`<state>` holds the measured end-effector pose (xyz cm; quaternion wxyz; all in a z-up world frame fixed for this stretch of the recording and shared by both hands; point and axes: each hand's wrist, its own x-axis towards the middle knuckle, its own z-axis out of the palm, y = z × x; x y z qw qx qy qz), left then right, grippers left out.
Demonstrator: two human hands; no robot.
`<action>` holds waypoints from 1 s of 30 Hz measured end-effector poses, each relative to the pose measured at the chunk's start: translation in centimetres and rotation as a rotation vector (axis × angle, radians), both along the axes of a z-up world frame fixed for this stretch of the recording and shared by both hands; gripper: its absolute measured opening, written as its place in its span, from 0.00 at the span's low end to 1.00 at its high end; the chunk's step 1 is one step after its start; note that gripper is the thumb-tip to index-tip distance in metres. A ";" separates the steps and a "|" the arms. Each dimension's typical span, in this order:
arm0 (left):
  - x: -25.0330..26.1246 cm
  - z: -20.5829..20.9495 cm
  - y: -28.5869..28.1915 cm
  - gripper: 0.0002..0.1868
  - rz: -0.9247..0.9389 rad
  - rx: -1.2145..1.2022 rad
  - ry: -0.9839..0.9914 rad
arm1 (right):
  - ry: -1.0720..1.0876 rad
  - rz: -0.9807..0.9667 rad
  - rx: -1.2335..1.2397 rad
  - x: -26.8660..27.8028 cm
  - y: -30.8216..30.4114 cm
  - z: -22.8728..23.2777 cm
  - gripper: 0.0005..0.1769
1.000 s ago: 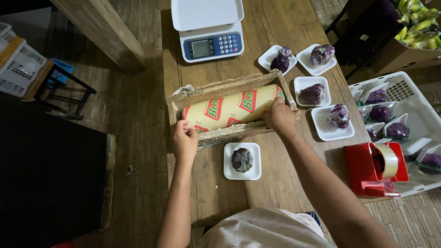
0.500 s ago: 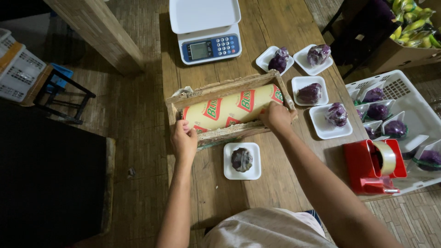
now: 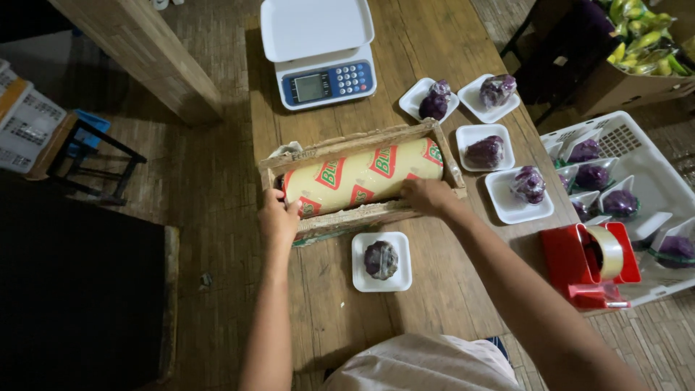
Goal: Packaging purple produce by placing them on foam trays and wrapping them with plastic film.
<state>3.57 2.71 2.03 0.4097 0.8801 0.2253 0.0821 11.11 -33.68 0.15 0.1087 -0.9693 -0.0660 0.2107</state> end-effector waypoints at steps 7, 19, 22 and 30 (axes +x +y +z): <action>-0.1 0.2 -0.1 0.23 -0.022 -0.082 0.000 | 0.173 0.224 0.023 -4.4 5.0 12.1 0.30; 0.3 -0.1 0.1 0.22 -0.001 -0.065 0.034 | 0.096 -0.070 -0.028 -2.9 10.7 4.1 0.27; 0.4 -0.8 0.5 0.22 -0.004 -0.074 0.038 | 0.095 -0.019 0.036 -3.1 10.2 5.1 0.24; -0.8 2.2 -0.6 0.22 0.005 -0.097 0.091 | -0.034 -0.066 0.491 -4.3 7.3 10.8 0.11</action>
